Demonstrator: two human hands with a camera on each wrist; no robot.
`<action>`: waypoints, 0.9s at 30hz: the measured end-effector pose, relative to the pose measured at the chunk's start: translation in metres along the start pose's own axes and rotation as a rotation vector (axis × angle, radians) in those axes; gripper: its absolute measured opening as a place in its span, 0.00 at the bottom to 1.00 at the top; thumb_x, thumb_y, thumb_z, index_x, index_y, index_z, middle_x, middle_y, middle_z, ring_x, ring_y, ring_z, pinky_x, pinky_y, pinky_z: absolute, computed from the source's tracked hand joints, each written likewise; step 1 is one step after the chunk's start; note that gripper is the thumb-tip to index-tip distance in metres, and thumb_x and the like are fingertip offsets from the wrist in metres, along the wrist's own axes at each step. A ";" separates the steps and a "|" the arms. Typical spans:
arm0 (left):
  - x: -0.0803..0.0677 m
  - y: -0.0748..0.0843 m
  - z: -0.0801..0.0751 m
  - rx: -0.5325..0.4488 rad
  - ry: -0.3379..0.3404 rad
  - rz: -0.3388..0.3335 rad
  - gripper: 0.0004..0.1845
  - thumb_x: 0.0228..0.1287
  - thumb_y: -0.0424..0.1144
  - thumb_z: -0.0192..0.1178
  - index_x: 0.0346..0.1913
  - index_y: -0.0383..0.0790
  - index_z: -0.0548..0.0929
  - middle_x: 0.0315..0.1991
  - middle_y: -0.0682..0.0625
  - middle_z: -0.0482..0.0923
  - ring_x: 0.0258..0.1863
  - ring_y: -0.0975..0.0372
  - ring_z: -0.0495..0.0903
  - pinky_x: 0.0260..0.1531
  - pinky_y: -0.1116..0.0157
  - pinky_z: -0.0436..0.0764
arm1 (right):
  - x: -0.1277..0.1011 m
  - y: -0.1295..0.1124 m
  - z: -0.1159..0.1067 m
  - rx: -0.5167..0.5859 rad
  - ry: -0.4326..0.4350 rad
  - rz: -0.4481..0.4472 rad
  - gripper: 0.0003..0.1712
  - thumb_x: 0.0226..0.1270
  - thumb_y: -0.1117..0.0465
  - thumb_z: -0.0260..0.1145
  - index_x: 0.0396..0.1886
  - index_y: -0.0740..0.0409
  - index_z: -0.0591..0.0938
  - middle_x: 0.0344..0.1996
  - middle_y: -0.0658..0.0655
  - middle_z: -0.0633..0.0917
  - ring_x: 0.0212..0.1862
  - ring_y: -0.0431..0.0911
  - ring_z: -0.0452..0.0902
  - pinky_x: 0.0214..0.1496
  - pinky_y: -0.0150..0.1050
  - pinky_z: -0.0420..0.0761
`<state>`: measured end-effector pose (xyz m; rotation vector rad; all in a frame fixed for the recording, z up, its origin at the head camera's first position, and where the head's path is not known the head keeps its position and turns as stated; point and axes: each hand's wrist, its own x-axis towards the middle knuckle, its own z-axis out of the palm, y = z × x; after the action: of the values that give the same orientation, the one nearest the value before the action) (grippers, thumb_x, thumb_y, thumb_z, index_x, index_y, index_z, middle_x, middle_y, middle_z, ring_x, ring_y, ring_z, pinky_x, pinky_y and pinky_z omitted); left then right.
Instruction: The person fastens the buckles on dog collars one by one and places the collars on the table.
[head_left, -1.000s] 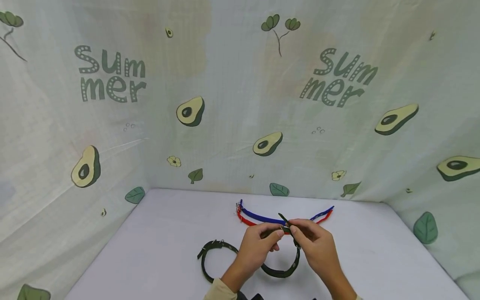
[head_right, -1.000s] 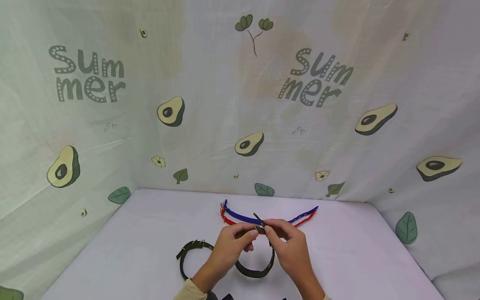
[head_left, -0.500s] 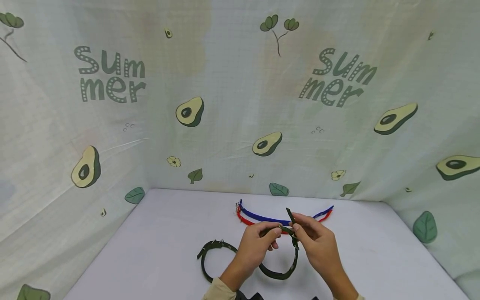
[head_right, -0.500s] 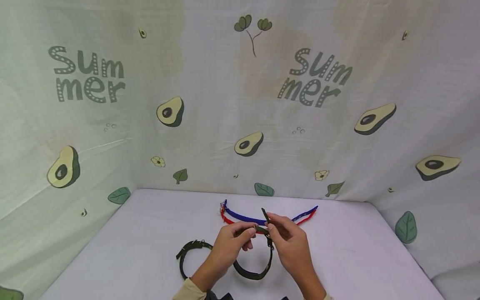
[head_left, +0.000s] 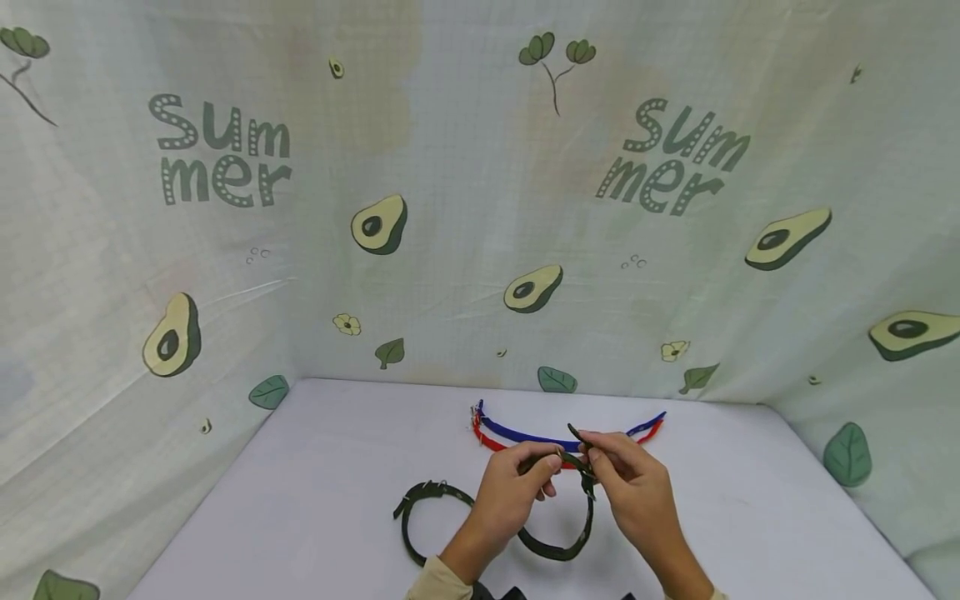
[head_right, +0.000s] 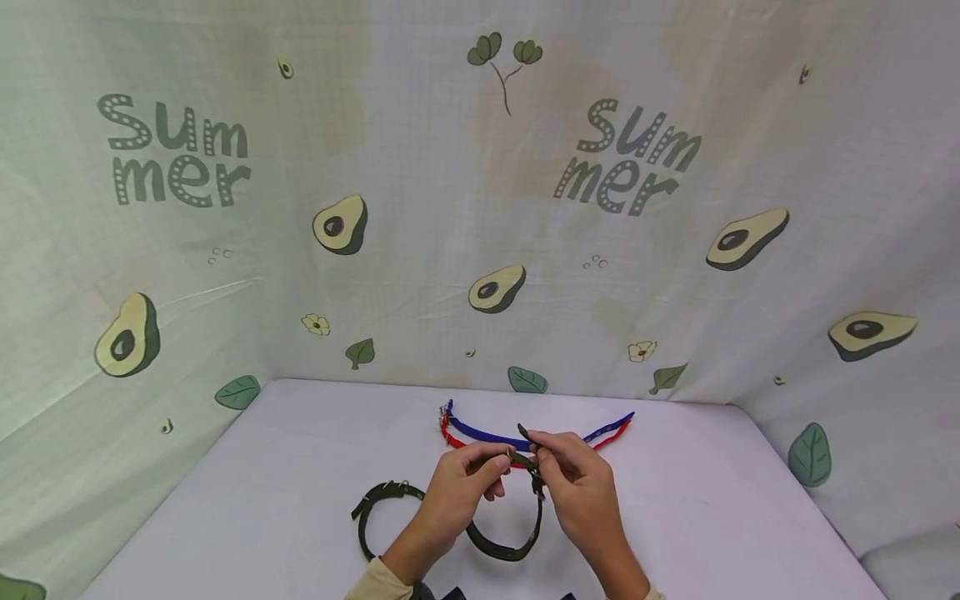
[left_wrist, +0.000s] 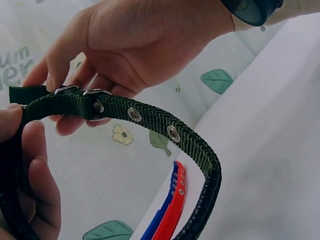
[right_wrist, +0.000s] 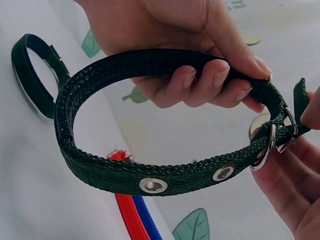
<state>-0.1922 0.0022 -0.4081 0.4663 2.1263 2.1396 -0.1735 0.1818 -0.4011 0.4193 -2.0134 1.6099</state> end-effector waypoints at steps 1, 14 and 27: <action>0.000 0.000 0.000 -0.004 0.004 0.007 0.13 0.72 0.42 0.62 0.52 0.40 0.86 0.33 0.51 0.82 0.30 0.62 0.80 0.33 0.70 0.80 | 0.000 0.000 0.000 -0.009 -0.004 -0.006 0.16 0.69 0.77 0.62 0.48 0.60 0.87 0.40 0.57 0.85 0.38 0.45 0.85 0.41 0.33 0.84; -0.001 0.002 -0.001 -0.028 0.007 0.046 0.12 0.72 0.40 0.62 0.51 0.38 0.86 0.31 0.51 0.82 0.28 0.63 0.80 0.34 0.70 0.81 | -0.001 0.003 0.001 -0.098 -0.012 -0.049 0.19 0.68 0.79 0.60 0.42 0.53 0.88 0.39 0.52 0.84 0.38 0.44 0.82 0.39 0.31 0.83; 0.001 0.000 -0.003 -0.011 -0.010 0.045 0.12 0.71 0.42 0.63 0.51 0.40 0.86 0.32 0.51 0.82 0.29 0.62 0.80 0.35 0.69 0.82 | -0.002 0.004 0.002 -0.171 -0.016 -0.054 0.21 0.67 0.78 0.61 0.39 0.47 0.89 0.39 0.48 0.82 0.40 0.44 0.79 0.39 0.31 0.82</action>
<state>-0.1935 -0.0002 -0.4080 0.5273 2.1177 2.1670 -0.1744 0.1804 -0.4058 0.4189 -2.1134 1.3929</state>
